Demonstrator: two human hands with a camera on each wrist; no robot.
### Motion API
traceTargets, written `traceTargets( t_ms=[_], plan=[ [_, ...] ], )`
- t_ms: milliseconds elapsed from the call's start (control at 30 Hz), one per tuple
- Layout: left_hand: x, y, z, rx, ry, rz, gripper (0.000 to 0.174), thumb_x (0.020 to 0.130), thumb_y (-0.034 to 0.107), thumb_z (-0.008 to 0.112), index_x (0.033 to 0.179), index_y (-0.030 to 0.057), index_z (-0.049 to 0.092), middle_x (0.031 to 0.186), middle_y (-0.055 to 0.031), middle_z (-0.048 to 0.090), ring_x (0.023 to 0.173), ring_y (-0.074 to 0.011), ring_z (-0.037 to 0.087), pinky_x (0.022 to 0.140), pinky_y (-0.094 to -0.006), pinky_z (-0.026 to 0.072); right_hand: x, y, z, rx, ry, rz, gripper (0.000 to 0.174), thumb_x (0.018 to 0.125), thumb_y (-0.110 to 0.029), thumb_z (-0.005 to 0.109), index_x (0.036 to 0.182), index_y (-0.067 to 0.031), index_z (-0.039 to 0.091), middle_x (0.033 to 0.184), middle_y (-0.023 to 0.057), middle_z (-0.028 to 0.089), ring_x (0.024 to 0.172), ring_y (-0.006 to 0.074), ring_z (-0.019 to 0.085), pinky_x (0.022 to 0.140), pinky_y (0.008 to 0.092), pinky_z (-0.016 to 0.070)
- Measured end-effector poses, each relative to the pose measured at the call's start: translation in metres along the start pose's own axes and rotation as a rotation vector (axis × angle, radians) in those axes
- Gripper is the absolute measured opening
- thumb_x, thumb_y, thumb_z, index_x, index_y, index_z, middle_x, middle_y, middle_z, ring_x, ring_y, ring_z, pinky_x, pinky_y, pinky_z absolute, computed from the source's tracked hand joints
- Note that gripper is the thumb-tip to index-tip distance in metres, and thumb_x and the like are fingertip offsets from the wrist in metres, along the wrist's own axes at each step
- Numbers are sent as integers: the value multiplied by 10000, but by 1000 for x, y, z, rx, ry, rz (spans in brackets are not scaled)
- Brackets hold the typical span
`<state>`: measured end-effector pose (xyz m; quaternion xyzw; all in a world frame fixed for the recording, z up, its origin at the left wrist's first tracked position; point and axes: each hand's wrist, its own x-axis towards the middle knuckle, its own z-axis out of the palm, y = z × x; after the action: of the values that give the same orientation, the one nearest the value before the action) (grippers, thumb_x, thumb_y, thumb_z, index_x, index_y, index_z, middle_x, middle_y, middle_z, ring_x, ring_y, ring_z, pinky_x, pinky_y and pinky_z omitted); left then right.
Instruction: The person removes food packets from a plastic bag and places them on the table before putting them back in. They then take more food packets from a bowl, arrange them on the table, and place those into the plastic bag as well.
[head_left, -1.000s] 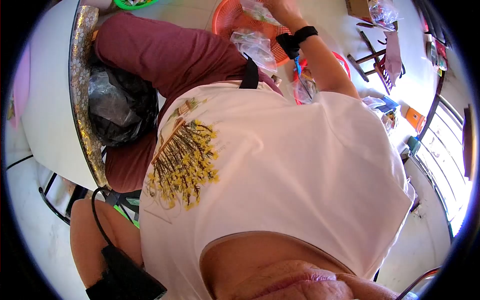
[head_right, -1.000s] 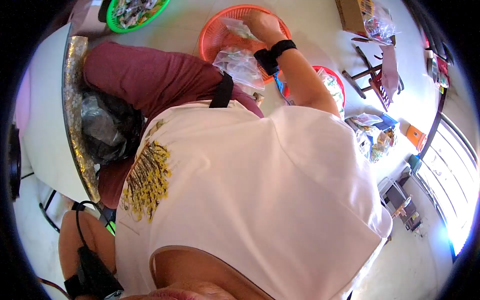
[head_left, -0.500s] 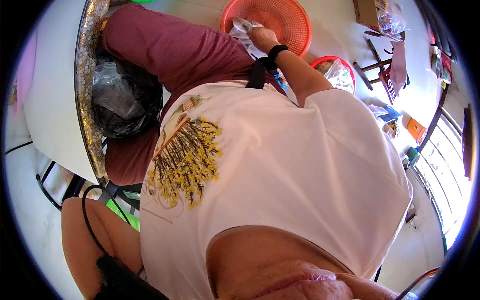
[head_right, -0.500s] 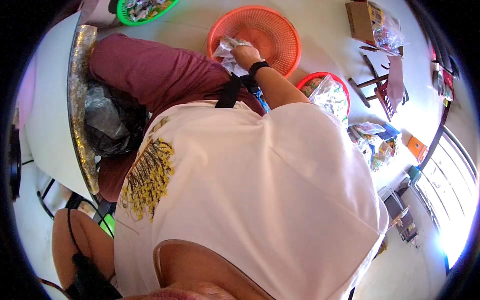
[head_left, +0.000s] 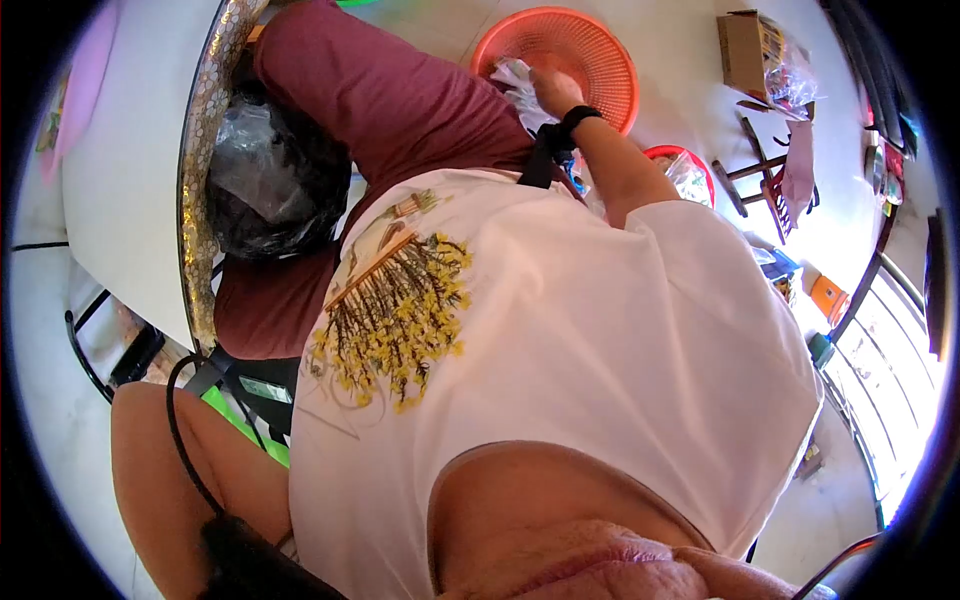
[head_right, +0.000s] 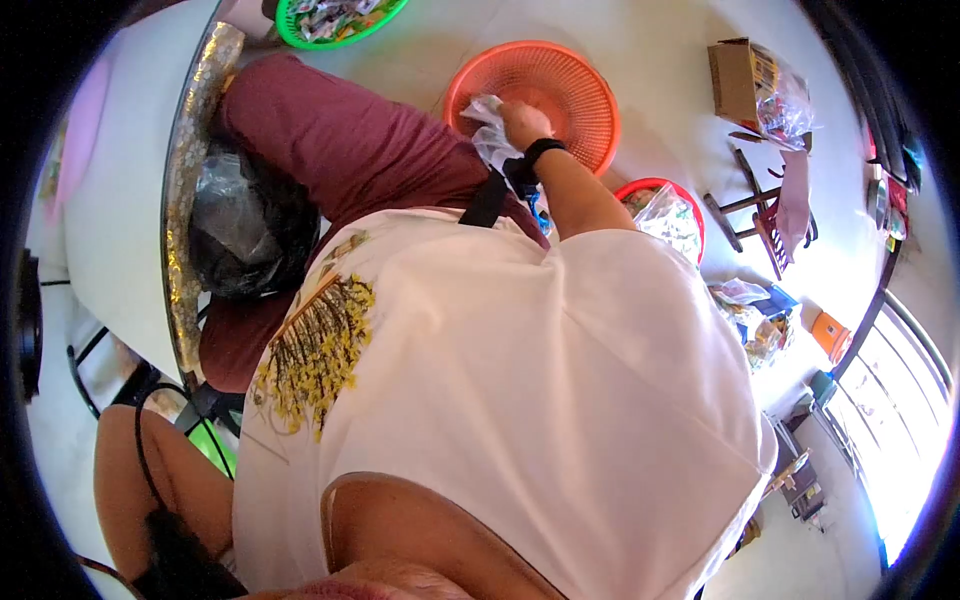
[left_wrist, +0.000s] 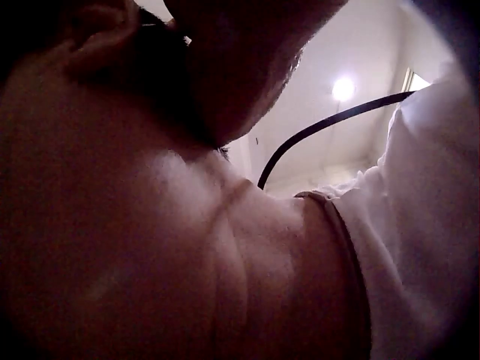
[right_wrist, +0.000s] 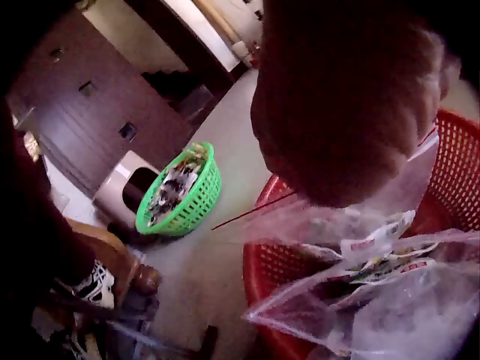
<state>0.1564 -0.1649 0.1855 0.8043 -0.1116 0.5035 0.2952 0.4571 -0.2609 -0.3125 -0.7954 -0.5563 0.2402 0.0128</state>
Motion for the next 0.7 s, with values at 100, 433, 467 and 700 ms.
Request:
traceTargets(
  t_ms=[100, 433, 467, 700],
  plan=[
    [-2, 2, -1, 0, 5, -2, 208, 846, 200, 531, 885, -5, 531, 863, -116, 569, 891, -234, 543, 834, -394, 397, 2, 5, -23, -33, 58, 29, 225, 833, -130, 468, 1010, -106, 605, 1015, 147, 615, 943, 322, 600, 774, 438, 497],
    [-6, 6, -5, 13, 30, 7, 196, 845, 186, 540, 871, -7, 524, 843, -108, 563, 871, -221, 543, 829, -371, 396, -5, -19, -15, -46, 0, -112, 181, 830, -129, 464, 926, -81, 610, 919, 159, 631, 875, 338, 612, 731, 433, 502],
    [-6, 7, -5, 17, 31, 6, 195, 844, 185, 541, 869, -7, 523, 841, -107, 563, 869, -220, 543, 829, -369, 396, -3, -16, 7, -52, 71, -204, 198, 830, -135, 462, 921, -80, 629, 932, 164, 638, 849, 339, 623, 717, 425, 504],
    [-3, 13, -9, 57, 51, 35, 187, 843, 176, 547, 860, -8, 517, 827, -101, 558, 855, -212, 543, 826, -353, 396, -8, -23, 29, -58, -172, -149, 207, 814, -161, 497, 907, -108, 674, 903, 156, 648, 892, 337, 619, 775, 446, 483]
  ],
)
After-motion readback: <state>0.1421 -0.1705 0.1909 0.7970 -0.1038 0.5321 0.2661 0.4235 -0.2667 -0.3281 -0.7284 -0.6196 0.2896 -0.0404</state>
